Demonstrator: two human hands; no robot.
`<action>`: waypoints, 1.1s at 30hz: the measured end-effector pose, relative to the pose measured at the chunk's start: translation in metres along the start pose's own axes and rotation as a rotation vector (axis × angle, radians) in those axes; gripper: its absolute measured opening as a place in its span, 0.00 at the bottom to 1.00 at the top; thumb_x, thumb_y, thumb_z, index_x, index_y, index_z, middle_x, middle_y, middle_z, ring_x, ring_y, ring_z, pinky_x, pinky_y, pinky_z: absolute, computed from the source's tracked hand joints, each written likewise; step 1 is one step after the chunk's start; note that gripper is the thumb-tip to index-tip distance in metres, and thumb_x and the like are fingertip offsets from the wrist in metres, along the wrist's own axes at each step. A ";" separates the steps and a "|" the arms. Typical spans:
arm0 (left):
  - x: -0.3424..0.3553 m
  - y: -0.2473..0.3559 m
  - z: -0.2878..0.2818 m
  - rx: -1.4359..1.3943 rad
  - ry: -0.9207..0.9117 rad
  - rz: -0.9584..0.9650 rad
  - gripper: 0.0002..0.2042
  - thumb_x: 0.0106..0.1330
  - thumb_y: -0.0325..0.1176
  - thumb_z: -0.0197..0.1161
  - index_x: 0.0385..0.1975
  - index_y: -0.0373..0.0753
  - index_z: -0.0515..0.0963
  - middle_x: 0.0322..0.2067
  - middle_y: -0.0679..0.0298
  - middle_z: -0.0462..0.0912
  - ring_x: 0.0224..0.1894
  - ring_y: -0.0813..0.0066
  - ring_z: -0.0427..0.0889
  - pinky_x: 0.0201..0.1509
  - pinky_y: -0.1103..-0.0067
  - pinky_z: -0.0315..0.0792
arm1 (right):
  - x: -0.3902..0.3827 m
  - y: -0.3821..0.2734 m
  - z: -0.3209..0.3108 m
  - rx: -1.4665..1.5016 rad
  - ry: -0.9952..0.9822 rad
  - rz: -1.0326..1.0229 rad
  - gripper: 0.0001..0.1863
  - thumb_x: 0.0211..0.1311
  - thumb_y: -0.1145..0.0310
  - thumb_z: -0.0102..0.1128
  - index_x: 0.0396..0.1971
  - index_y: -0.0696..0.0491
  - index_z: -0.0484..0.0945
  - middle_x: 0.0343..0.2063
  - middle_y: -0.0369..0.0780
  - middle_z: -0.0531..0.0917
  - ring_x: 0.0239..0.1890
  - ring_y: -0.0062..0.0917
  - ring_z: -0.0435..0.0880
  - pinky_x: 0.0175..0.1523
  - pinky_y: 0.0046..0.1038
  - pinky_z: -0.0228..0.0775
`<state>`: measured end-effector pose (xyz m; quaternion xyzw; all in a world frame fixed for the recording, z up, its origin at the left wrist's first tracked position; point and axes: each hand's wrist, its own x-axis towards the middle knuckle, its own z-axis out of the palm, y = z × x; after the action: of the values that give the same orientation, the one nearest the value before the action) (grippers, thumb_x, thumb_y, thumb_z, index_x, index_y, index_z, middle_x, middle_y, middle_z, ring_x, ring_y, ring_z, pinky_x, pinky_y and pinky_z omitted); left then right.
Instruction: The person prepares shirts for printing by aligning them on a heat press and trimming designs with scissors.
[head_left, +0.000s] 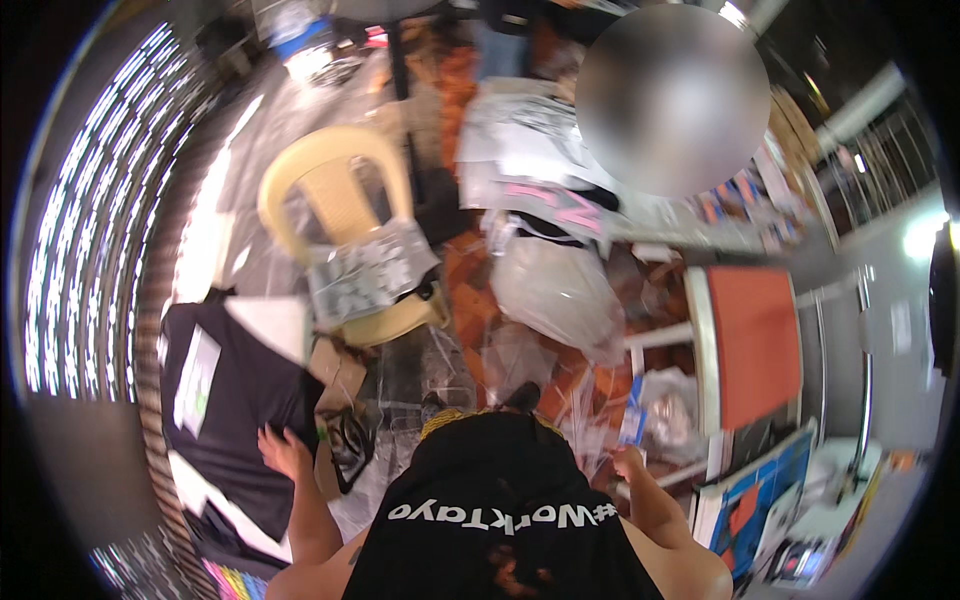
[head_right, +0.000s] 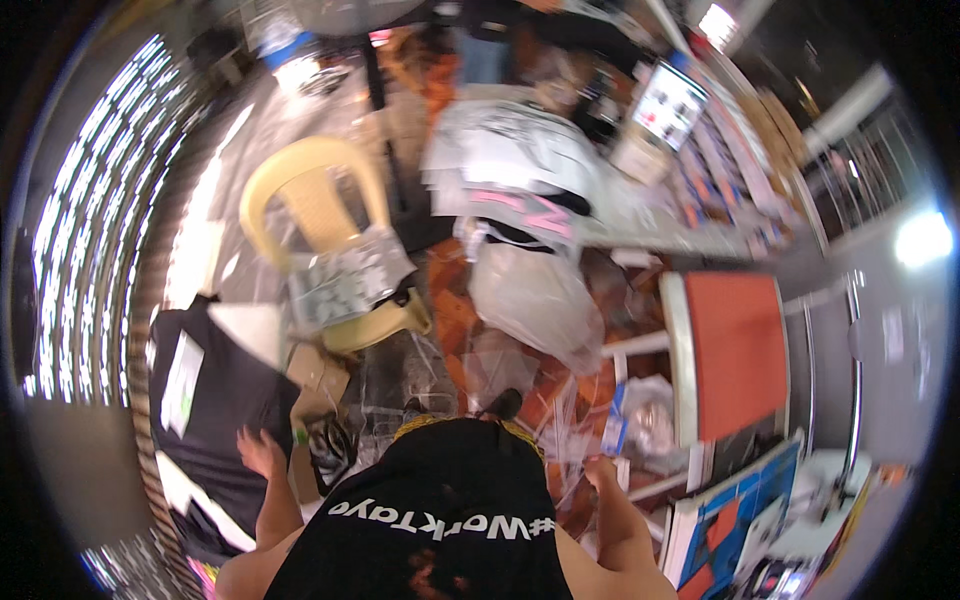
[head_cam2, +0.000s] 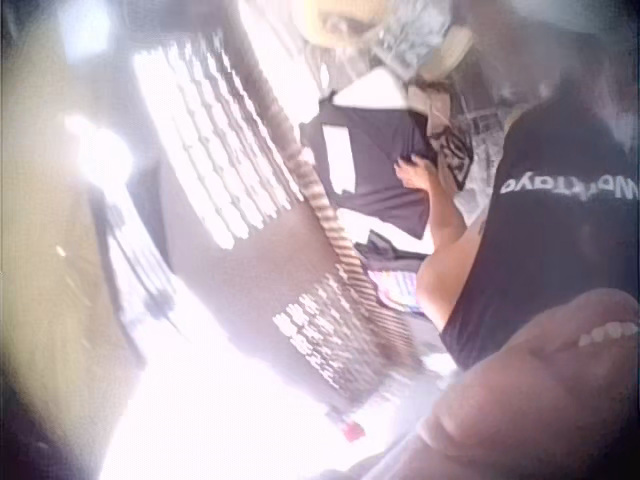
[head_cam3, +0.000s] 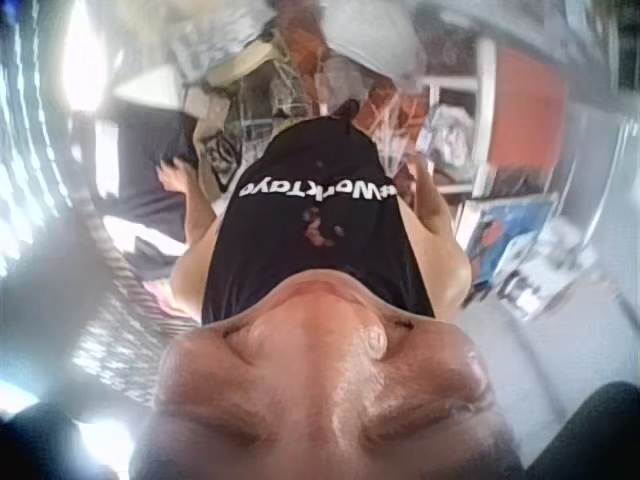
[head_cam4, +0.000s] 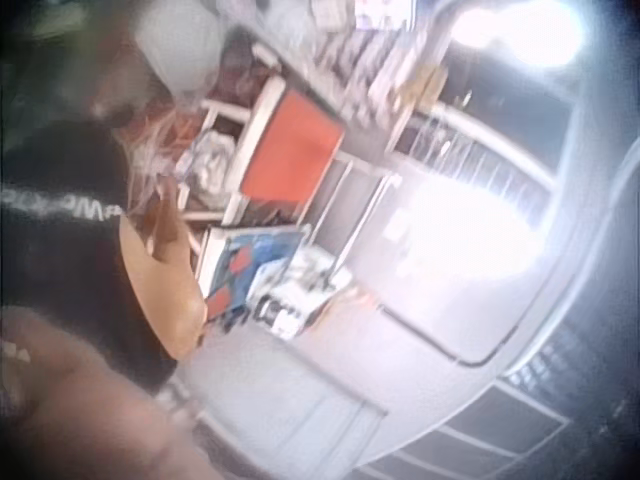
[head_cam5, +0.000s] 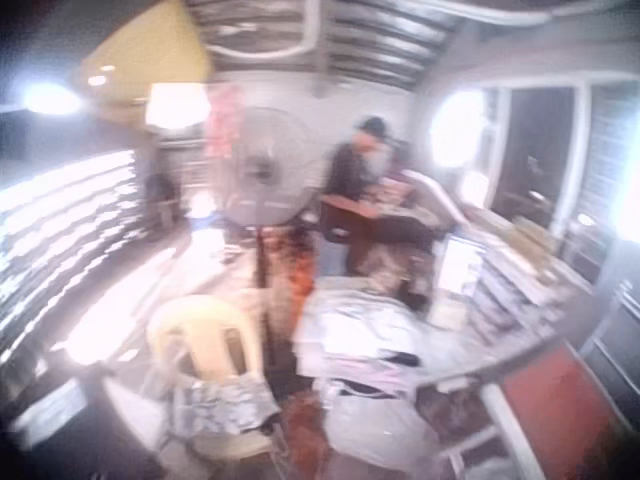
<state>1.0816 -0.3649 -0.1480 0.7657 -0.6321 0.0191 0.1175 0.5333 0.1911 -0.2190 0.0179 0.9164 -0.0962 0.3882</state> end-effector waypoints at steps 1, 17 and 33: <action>-0.004 0.023 0.007 0.052 0.018 -0.128 0.24 0.64 0.39 0.59 0.60 0.42 0.70 0.64 0.54 0.66 0.67 0.54 0.62 0.67 0.56 0.56 | 0.002 0.042 0.020 0.072 -0.061 0.164 0.16 0.59 0.56 0.61 0.34 0.55 0.83 0.25 0.44 0.85 0.27 0.32 0.86 0.30 0.34 0.77; -0.095 0.765 -0.052 -0.356 0.148 1.692 0.21 0.60 0.34 0.63 0.54 0.44 0.73 0.59 0.59 0.70 0.65 0.60 0.66 0.72 0.50 0.49 | 0.042 -0.067 -0.016 0.082 -0.103 -0.405 0.21 0.59 0.54 0.64 0.48 0.52 0.81 0.37 0.45 0.85 0.41 0.35 0.85 0.47 0.34 0.74; 0.054 0.892 -0.140 -0.818 -0.654 1.408 0.14 0.68 0.41 0.60 0.46 0.41 0.82 0.31 0.55 0.85 0.32 0.70 0.81 0.40 0.76 0.73 | 0.054 -0.557 -0.274 0.540 0.650 -0.877 0.12 0.61 0.63 0.59 0.31 0.58 0.82 0.28 0.47 0.84 0.35 0.40 0.84 0.41 0.38 0.74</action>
<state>0.2416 -0.5435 0.1363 0.0625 -0.9171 -0.3614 0.1564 0.2416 -0.3051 0.0197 -0.2347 0.8532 -0.4658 -0.0057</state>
